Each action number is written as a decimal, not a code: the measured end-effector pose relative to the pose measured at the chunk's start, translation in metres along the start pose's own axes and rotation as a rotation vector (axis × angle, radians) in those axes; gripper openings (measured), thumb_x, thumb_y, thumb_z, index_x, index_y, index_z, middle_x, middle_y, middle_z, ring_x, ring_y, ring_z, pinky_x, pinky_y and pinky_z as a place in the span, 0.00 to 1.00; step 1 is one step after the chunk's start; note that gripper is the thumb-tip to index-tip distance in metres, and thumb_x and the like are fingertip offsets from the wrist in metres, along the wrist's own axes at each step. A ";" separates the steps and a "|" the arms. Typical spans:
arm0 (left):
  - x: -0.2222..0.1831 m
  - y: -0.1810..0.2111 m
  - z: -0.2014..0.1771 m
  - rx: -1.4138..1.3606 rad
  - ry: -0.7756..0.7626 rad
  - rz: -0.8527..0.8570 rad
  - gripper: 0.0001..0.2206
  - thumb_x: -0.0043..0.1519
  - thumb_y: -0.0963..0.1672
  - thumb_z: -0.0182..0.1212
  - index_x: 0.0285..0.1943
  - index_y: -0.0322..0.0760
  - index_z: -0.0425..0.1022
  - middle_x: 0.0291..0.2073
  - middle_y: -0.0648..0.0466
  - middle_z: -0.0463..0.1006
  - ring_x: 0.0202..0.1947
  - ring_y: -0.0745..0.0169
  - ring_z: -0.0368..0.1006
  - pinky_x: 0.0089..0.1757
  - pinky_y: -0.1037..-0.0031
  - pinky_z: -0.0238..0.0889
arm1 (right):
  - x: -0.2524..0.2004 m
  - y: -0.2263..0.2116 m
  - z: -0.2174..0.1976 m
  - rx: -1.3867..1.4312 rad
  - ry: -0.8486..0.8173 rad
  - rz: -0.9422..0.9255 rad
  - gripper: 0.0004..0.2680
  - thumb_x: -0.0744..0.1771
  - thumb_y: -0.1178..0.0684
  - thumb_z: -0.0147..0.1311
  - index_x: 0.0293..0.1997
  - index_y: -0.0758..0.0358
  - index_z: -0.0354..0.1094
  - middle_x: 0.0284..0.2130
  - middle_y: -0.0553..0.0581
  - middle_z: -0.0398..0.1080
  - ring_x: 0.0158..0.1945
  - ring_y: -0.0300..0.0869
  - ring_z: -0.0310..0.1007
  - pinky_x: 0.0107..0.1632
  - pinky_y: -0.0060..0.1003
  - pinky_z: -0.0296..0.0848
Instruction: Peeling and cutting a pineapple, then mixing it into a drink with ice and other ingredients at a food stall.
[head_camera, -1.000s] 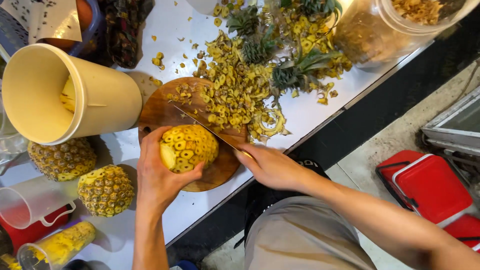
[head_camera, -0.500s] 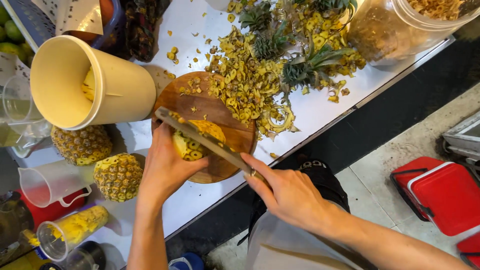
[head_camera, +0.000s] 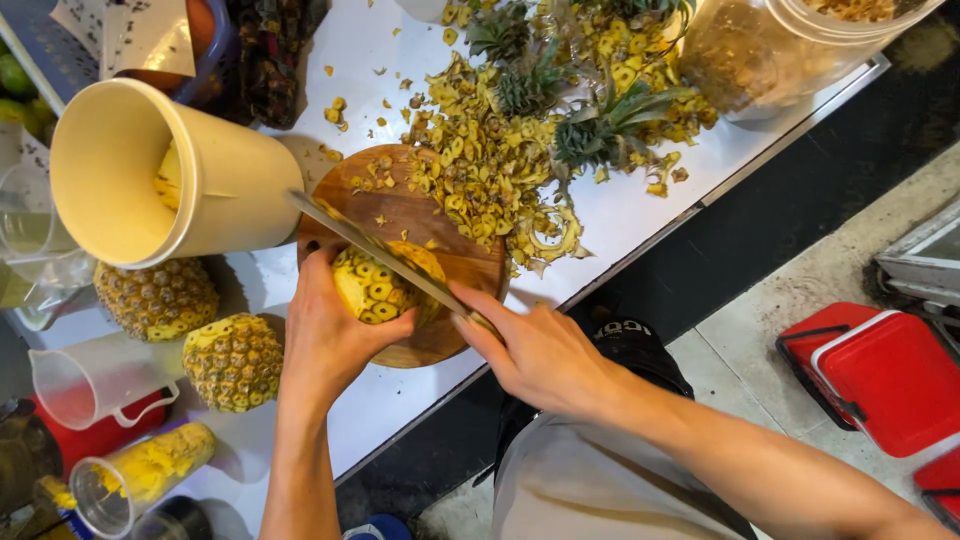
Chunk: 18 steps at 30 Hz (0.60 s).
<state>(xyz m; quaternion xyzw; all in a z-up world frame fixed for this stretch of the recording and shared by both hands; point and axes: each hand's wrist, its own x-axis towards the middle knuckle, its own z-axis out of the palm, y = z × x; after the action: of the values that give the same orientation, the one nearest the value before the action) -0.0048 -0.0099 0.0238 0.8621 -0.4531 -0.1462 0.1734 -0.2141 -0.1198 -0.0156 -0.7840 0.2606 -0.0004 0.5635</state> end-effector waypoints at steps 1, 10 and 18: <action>0.000 -0.001 0.000 -0.001 -0.003 0.005 0.42 0.39 0.48 0.81 0.62 0.27 0.65 0.53 0.38 0.74 0.54 0.37 0.72 0.51 0.58 0.66 | -0.013 0.005 -0.002 0.001 0.005 0.003 0.19 0.70 0.43 0.44 0.71 0.54 0.56 0.13 0.64 0.68 0.17 0.59 0.70 0.26 0.52 0.71; 0.000 -0.001 0.001 0.044 0.020 0.050 0.43 0.38 0.48 0.82 0.62 0.26 0.65 0.53 0.38 0.73 0.54 0.38 0.71 0.52 0.58 0.66 | 0.008 0.022 0.008 -0.041 0.014 0.007 0.18 0.71 0.43 0.43 0.70 0.54 0.58 0.16 0.65 0.70 0.21 0.60 0.71 0.28 0.53 0.70; 0.000 -0.009 0.003 -0.010 0.029 0.035 0.42 0.38 0.47 0.82 0.62 0.29 0.67 0.53 0.40 0.74 0.54 0.40 0.73 0.53 0.59 0.67 | 0.006 0.092 0.042 0.061 0.233 -0.384 0.16 0.78 0.40 0.39 0.66 0.62 0.59 0.41 0.67 0.76 0.40 0.58 0.79 0.42 0.47 0.77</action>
<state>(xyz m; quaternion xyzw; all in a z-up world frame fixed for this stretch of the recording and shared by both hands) 0.0012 -0.0058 0.0174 0.8552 -0.4647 -0.1331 0.1869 -0.2342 -0.1059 -0.1140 -0.7963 0.1698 -0.2062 0.5427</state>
